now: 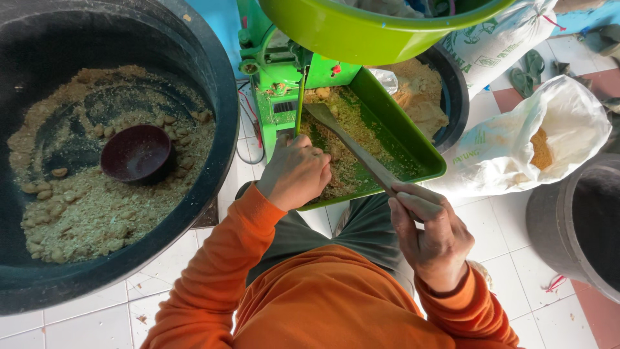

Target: The person sits on the floor in front of a small green grinding machine and uses a wooden scoop to push peanuts and coarse material from a green tray into the machine's hopper. Ground flour collects in a large black basin beside the machine, and the person occasionally scoops material from the basin back toward the tray.

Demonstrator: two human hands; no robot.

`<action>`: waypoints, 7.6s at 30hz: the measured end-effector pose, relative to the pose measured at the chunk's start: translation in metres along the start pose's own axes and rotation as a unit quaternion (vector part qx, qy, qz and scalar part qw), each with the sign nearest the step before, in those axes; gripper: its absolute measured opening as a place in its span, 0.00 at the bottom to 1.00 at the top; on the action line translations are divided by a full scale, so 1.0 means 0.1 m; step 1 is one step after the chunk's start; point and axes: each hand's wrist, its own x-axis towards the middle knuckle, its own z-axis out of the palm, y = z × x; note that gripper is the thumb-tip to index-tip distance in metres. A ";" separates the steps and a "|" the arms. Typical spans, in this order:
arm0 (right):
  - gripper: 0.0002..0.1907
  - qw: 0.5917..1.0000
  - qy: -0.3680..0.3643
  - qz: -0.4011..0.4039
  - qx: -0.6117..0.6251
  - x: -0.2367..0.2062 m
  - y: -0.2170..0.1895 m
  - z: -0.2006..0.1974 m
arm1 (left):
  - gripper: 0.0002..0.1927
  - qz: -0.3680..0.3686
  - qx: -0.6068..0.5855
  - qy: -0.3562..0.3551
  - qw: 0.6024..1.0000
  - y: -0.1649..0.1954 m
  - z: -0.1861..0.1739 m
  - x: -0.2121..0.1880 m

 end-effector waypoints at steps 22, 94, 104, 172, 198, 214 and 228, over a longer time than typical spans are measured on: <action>0.13 0.999 0.010 -0.046 -0.016 0.16 -0.09 0.02 | 0.09 0.019 -0.033 0.037 0.999 -0.02 -0.01 -0.01; 0.09 0.998 -0.041 0.020 0.048 0.04 0.28 -0.44 | 0.06 0.040 0.075 -0.052 0.995 -0.18 0.14 0.27; 0.10 0.998 0.002 0.023 0.057 0.04 0.09 -0.03 | 0.05 0.097 0.123 -0.042 0.987 0.10 -0.47 -0.25; 0.11 0.997 0.032 0.024 0.062 -0.04 0.23 0.02 | 0.09 0.034 0.051 -0.022 0.998 -0.28 -0.08 0.24; 0.09 0.994 0.029 0.081 0.072 -0.13 0.62 -0.39 | 0.06 0.004 0.067 -0.032 0.997 -0.54 0.34 0.97; 0.10 0.999 -0.029 0.025 0.001 0.05 0.58 -0.17 | 0.07 0.059 -0.060 0.043 0.996 -0.06 -0.20 0.01; 0.10 0.991 -0.036 0.082 0.103 0.19 0.56 -0.59 | 0.24 0.121 0.005 0.050 0.991 0.07 -0.41 0.29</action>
